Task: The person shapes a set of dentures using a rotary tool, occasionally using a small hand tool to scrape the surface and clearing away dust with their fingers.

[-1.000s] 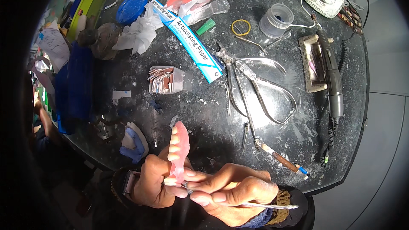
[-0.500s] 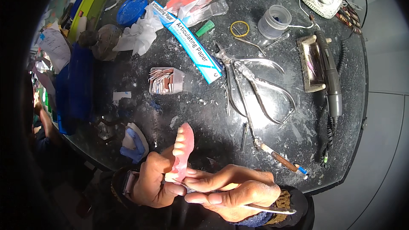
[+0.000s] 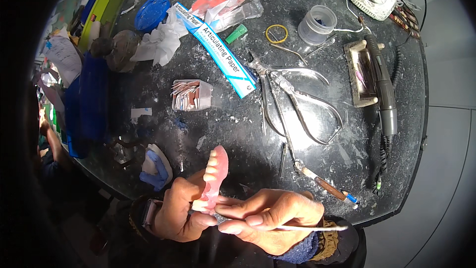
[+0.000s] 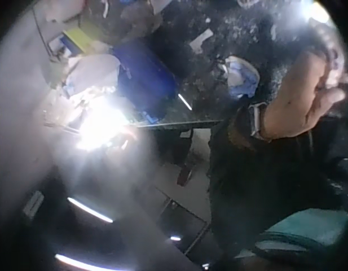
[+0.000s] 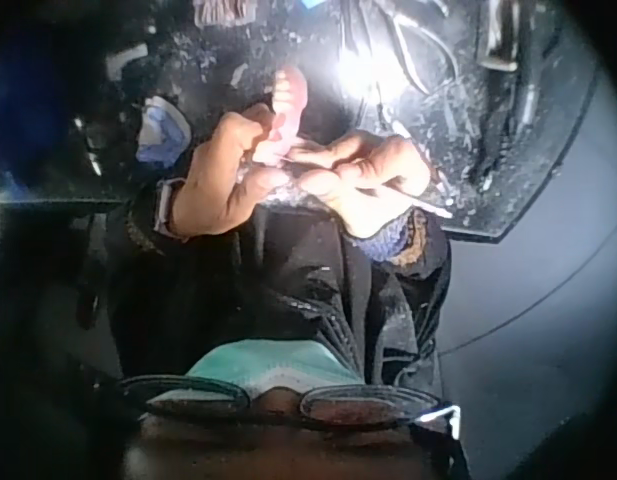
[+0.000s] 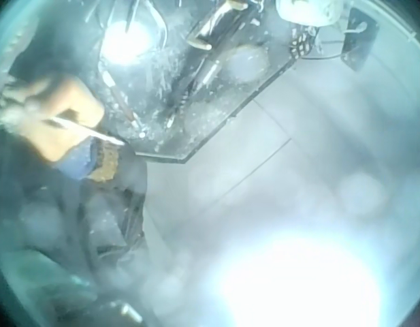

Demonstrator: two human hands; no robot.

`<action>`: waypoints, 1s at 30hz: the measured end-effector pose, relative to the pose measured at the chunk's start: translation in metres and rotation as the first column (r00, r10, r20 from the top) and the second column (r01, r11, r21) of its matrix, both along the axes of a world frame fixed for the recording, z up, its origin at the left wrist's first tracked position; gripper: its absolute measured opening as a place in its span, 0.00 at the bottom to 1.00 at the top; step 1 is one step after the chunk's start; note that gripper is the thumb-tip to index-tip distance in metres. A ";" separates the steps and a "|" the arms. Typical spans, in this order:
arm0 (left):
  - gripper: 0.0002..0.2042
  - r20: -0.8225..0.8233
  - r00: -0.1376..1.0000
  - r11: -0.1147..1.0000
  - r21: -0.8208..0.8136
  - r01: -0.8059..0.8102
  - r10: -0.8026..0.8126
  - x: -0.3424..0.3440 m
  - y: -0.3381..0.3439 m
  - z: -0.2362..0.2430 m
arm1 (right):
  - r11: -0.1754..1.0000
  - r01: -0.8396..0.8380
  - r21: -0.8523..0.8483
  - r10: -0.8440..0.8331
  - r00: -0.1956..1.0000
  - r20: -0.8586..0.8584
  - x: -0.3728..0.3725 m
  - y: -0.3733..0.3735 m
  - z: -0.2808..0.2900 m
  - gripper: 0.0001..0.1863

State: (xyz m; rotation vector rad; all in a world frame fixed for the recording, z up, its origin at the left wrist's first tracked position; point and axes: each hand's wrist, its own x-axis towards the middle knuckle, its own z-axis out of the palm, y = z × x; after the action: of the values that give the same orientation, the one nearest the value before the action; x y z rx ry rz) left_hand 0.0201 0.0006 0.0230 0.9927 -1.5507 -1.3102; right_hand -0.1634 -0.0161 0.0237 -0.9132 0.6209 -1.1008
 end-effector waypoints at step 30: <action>0.15 -0.048 0.997 0.994 -0.090 0.063 -0.068 -0.001 -0.008 -0.004 | 0.989 -0.045 -0.140 -0.003 0.948 -0.319 -0.001 -0.008 0.019 0.15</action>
State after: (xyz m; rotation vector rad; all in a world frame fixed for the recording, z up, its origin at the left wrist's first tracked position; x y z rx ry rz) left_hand 0.0188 -0.0070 0.0192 0.8535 -1.6002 -1.2902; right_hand -0.1644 -0.0243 0.0428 -1.2373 0.8009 -0.9959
